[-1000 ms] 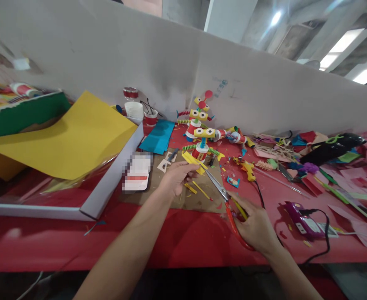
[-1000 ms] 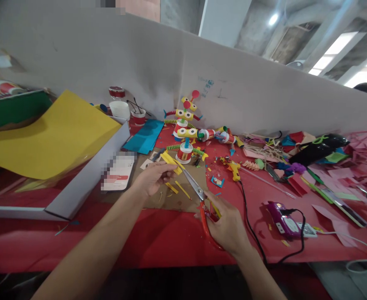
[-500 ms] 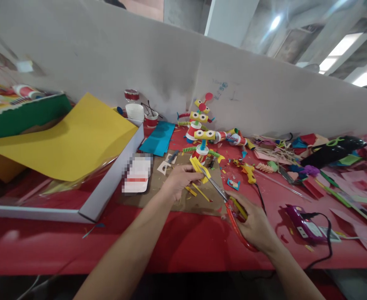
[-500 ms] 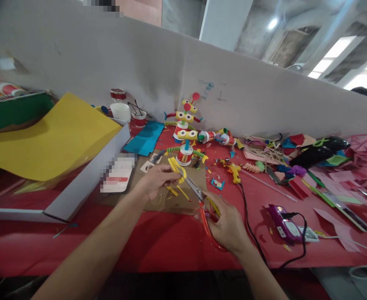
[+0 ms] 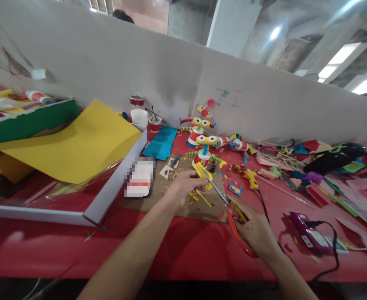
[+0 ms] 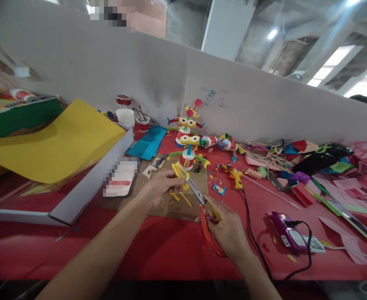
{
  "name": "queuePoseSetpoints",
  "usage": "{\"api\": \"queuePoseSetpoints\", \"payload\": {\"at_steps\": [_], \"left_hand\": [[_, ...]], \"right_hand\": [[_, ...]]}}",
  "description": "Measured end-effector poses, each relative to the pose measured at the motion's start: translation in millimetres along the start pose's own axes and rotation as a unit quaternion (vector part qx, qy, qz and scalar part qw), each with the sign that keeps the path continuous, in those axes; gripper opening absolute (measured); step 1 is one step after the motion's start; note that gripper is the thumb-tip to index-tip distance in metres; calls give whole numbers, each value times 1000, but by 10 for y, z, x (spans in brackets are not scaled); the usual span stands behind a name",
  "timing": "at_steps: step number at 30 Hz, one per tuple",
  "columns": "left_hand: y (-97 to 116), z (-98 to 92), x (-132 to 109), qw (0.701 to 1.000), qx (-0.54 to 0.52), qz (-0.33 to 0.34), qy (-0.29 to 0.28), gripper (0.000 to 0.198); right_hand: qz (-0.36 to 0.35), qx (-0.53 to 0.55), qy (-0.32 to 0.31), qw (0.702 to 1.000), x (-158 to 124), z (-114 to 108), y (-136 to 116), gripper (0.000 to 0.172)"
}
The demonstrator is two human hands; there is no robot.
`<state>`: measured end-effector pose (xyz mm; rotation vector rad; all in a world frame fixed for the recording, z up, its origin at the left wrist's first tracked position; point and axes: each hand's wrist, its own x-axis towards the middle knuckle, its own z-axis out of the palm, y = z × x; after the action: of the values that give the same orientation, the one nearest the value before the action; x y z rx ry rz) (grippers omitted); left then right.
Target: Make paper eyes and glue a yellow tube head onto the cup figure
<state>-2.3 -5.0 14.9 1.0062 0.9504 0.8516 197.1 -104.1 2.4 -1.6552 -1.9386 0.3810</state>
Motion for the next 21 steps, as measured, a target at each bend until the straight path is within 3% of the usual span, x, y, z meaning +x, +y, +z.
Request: {"api": "queuePoseSetpoints", "payload": {"at_steps": [4,10,21], "left_hand": [[9,3,-1,999,-22,-8,34,13],[-17,-23,32,994,-72,31,81,11],[-12,-35,31,996,-56,31,67,7]], "right_hand": [[6,22,4,1000,-15,11,-8,51],[1,5,0,1000,-13,32,10,49],[-38,-59,20,997,-10,35,-16,46]]}}
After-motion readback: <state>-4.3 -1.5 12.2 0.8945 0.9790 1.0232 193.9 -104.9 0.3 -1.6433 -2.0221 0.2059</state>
